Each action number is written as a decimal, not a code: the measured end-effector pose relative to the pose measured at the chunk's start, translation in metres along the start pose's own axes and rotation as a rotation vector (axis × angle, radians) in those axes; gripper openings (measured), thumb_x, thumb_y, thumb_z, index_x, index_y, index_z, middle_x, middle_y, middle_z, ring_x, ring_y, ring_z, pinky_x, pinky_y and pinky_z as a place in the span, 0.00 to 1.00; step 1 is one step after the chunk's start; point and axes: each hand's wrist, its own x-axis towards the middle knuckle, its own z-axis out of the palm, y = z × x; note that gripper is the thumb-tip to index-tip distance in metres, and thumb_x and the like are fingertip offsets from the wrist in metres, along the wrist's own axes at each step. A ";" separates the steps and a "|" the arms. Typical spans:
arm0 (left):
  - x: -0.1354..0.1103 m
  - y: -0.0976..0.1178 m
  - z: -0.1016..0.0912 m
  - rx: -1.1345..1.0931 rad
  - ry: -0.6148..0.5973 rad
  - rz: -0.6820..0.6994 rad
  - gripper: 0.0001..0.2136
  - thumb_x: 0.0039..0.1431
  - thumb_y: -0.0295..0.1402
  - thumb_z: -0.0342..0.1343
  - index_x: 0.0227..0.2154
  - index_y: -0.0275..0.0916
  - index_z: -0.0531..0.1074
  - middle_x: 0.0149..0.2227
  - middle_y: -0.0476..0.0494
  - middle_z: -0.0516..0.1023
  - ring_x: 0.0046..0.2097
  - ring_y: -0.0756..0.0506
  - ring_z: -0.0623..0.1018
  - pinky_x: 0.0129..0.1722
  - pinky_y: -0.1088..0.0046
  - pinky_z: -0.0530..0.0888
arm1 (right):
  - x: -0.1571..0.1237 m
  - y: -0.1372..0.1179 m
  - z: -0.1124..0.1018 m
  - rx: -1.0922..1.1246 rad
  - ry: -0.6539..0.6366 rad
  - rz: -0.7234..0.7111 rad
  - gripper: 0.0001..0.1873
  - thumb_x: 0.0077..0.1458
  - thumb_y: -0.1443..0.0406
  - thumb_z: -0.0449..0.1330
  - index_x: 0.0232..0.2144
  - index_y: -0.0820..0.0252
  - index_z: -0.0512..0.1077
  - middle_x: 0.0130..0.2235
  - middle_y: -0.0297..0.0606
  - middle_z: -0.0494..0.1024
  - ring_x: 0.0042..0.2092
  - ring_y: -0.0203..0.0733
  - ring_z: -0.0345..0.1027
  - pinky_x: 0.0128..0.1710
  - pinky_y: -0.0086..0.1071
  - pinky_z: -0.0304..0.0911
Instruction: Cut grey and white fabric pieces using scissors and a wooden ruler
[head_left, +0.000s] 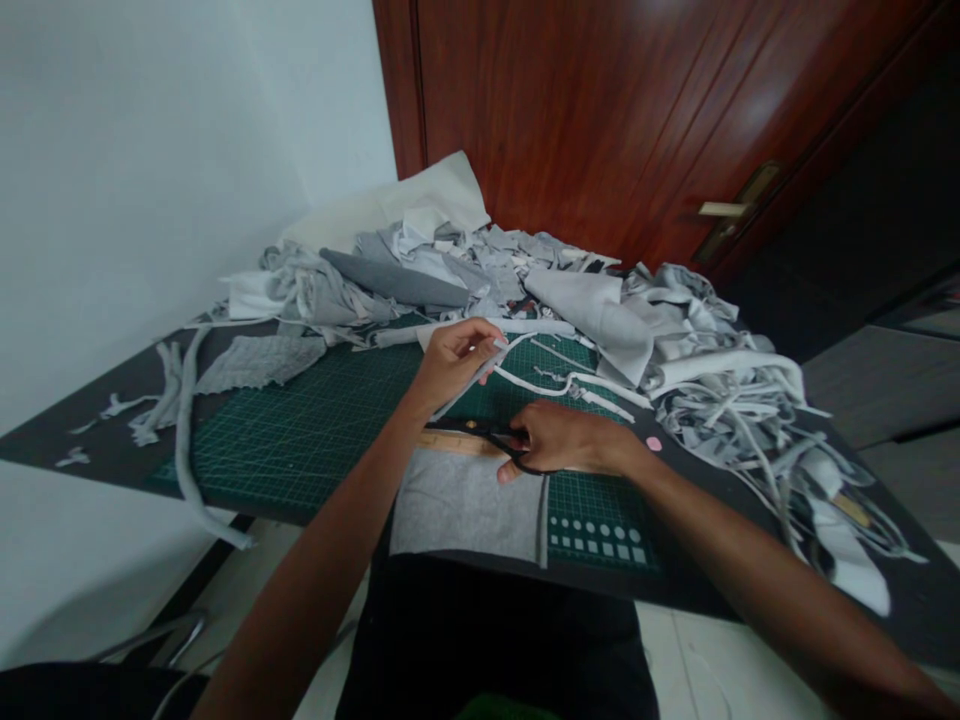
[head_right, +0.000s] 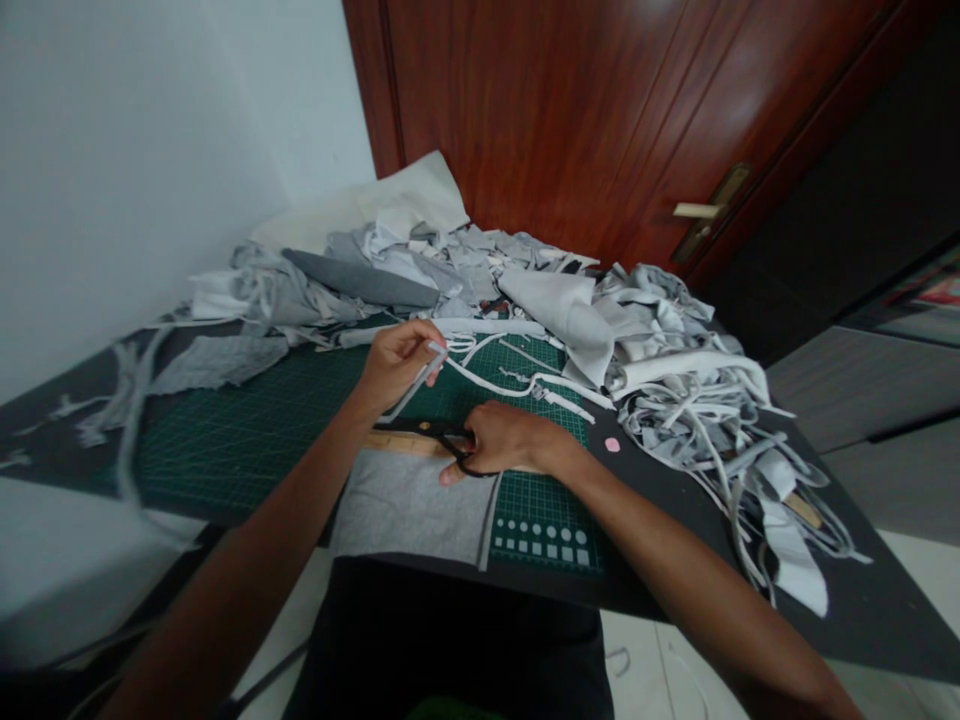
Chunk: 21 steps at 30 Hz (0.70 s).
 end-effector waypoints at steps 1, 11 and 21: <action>0.000 0.000 0.000 -0.003 0.001 0.001 0.20 0.58 0.51 0.67 0.30 0.37 0.75 0.25 0.52 0.72 0.19 0.56 0.71 0.17 0.82 0.68 | 0.000 0.000 0.000 -0.007 0.013 -0.002 0.27 0.49 0.42 0.69 0.28 0.61 0.78 0.25 0.33 0.73 0.26 0.37 0.63 0.27 0.32 0.51; -0.001 0.002 -0.001 0.017 0.004 -0.037 0.21 0.57 0.54 0.67 0.30 0.38 0.74 0.23 0.54 0.71 0.19 0.55 0.70 0.18 0.81 0.68 | -0.003 -0.001 0.004 0.006 0.049 0.009 0.24 0.49 0.46 0.71 0.27 0.61 0.77 0.25 0.32 0.73 0.26 0.37 0.64 0.26 0.31 0.50; -0.002 0.001 -0.002 0.014 0.006 -0.047 0.21 0.57 0.54 0.66 0.30 0.38 0.75 0.25 0.53 0.72 0.19 0.56 0.70 0.18 0.81 0.68 | 0.002 0.001 0.004 0.022 0.023 0.024 0.26 0.49 0.43 0.69 0.28 0.61 0.77 0.25 0.31 0.72 0.26 0.36 0.62 0.26 0.32 0.49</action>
